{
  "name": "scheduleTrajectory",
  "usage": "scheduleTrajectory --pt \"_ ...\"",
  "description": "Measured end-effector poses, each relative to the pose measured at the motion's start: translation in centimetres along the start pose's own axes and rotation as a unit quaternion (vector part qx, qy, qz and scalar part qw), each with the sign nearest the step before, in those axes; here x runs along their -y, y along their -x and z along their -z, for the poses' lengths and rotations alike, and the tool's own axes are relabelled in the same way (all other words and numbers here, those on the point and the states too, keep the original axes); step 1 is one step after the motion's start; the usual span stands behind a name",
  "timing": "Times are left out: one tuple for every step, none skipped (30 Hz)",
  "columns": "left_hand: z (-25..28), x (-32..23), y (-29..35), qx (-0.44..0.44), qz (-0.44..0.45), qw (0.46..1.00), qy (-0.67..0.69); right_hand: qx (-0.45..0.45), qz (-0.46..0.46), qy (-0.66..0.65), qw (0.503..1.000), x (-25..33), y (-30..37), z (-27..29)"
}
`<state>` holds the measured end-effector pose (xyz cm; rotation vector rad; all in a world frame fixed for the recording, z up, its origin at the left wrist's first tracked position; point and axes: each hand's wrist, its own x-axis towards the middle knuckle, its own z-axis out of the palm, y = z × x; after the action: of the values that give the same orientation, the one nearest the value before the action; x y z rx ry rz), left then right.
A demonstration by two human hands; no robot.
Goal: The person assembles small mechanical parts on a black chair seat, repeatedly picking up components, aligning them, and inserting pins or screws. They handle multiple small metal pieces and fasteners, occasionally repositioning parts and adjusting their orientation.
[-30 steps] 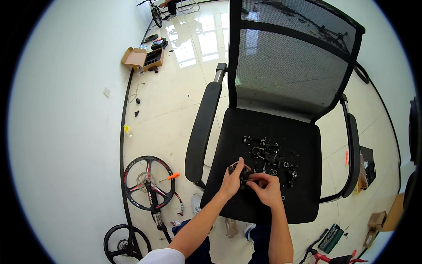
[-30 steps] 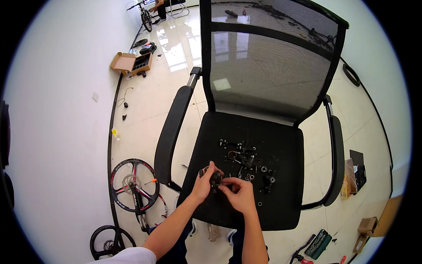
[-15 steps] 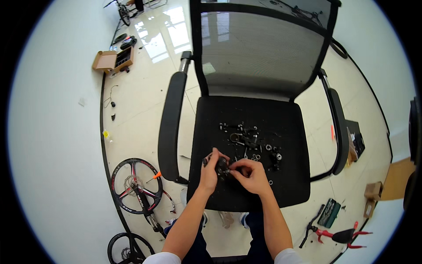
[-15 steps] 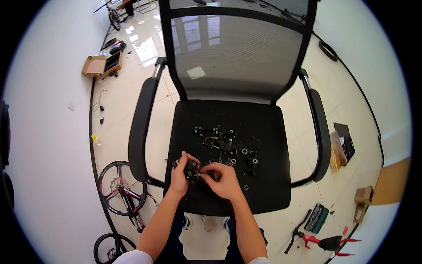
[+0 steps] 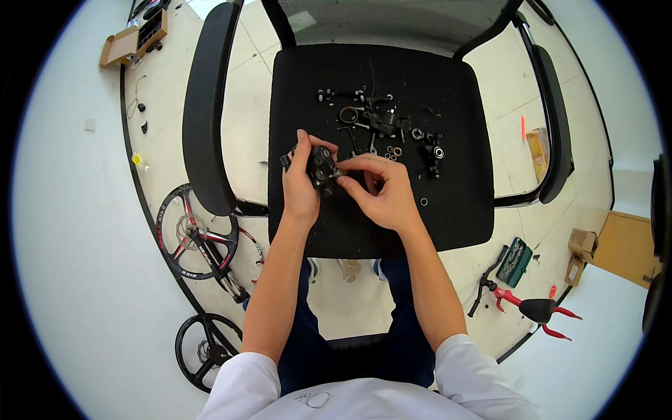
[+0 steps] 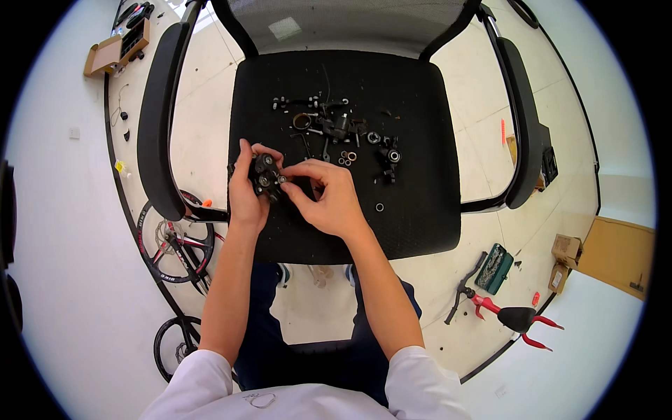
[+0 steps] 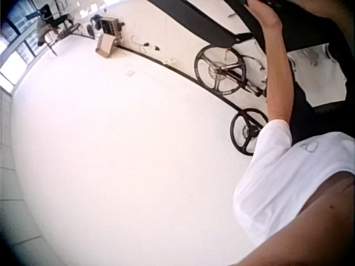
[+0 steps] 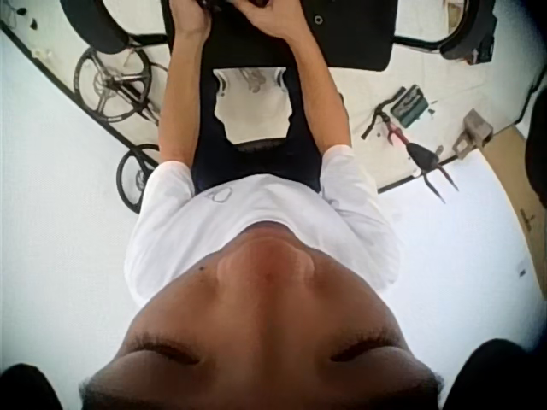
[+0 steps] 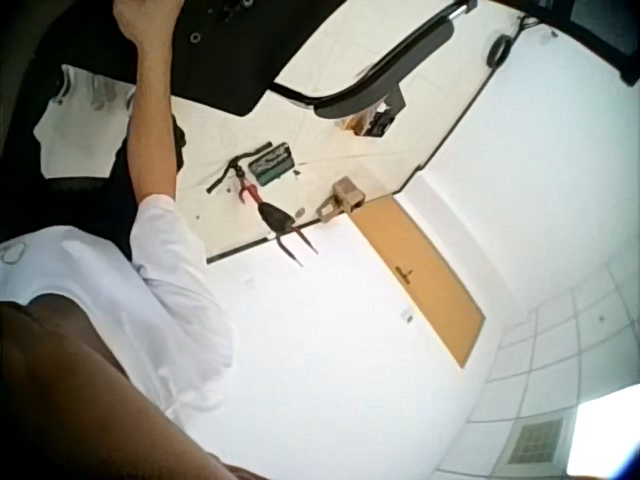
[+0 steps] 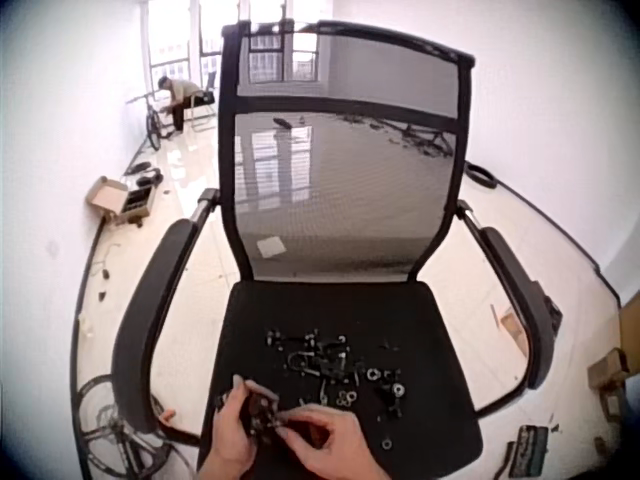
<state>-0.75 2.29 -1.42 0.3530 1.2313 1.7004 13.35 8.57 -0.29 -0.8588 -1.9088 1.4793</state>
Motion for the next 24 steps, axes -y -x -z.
scheduleTrajectory --pt "0.1 -0.2 0.1 0.008 0.011 1.0 0.016 0.001 0.007 0.008 1.0 0.5 -0.1 0.0" --pt "0.3 -0.2 0.2 0.016 0.023 0.999 0.031 0.002 0.013 0.015 1.0 0.7 -0.1 -0.1" --pt "0.4 -0.3 0.2 0.021 0.019 0.999 0.023 0.005 0.006 0.031 0.999 0.5 -0.1 -0.1" --pt "0.4 -0.2 0.1 0.019 0.002 1.0 0.006 0.008 -0.002 0.048 0.999 0.1 0.1 -0.2" --pt "0.4 0.1 -0.1 0.017 -0.016 1.0 -0.012 0.01 -0.01 0.064 0.998 -0.2 0.2 -0.3" --pt "0.5 0.2 0.0 0.013 -0.031 0.999 -0.031 0.006 -0.008 0.045 0.999 -0.4 0.2 -0.3" --pt "0.3 0.3 0.0 0.008 -0.033 0.999 -0.025 0.002 -0.006 0.025 1.0 -0.7 0.0 -0.2" --pt "0.1 0.2 0.1 0.003 -0.035 0.999 -0.018 -0.003 -0.005 0.006 1.0 -0.8 0.0 -0.1" --pt "-0.1 0.1 0.1 -0.003 -0.039 0.999 -0.012 -0.001 -0.017 -0.01 1.0 -0.2 -0.1 0.0" --pt "0.0 0.1 0.1 -0.001 -0.04 0.999 -0.018 -0.003 -0.023 -0.021 1.0 0.1 -0.1 -0.1" --pt "0.2 0.1 0.1 0.0 -0.04 0.999 -0.024 -0.004 -0.028 -0.032 0.999 0.3 -0.1 -0.2" --pt "0.2 0.2 0.0 0.004 -0.042 0.999 -0.03 -0.007 -0.033 -0.042 0.999 0.4 -0.1 -0.2" --pt "0.2 0.2 0.0 0.0 -0.043 0.999 -0.028 -0.001 -0.024 -0.006 1.0 0.4 -0.1 -0.3" --pt "0.1 0.2 0.0 -0.003 -0.044 0.999 -0.026 0.004 -0.015 0.03 0.999 0.3 -0.1 -0.3" --pt "0.0 0.3 0.1 -0.007 -0.044 0.999 -0.025 0.009 -0.008 0.066 0.998 0.2 0.0 -0.3" --pt "0.0 0.3 0.1 -0.008 -0.046 0.999 -0.029 0.008 -0.012 0.047 0.999 0.0 0.0 -0.4" --pt "0.0 0.2 0.1 -0.009 -0.048 0.998 -0.032 0.007 -0.016 0.029 0.999 -0.2 -0.1 -0.4" --pt "0.0 0.2 0.1 -0.011 -0.05 0.998 -0.035 0.007 -0.019 0.01 1.0 -0.2 -0.2 -0.4" --pt "-0.1 0.3 0.1 -0.013 -0.06 0.997 -0.045 0.006 -0.038 -0.009 0.999 0.2 -0.2 -0.3" --pt "-0.1 0.3 0.1 -0.018 -0.059 0.997 -0.046 0.004 -0.044 -0.025 0.999 0.2 -0.2 -0.4" --pt "-0.4 0.1 0.1 -0.023 -0.058 0.997 -0.045 0.001 -0.05 -0.04 0.998 0.1 -0.2 -0.5" --pt "-0.5 0.1 0.1 -0.027 -0.057 0.997 -0.045 -0.003 -0.057 -0.055 0.997 0.1 -0.2 -0.5" --pt "-0.4 0.2 0.1 -0.03 -0.066 0.996 -0.046 -0.001 -0.062 -0.044 0.997 0.3 -0.1 -0.5" --pt "-0.2 0.2 0.1 -0.026 -0.064 0.996 -0.05 0.002 -0.065 -0.034 0.997 0.7 -0.1 -0.5"
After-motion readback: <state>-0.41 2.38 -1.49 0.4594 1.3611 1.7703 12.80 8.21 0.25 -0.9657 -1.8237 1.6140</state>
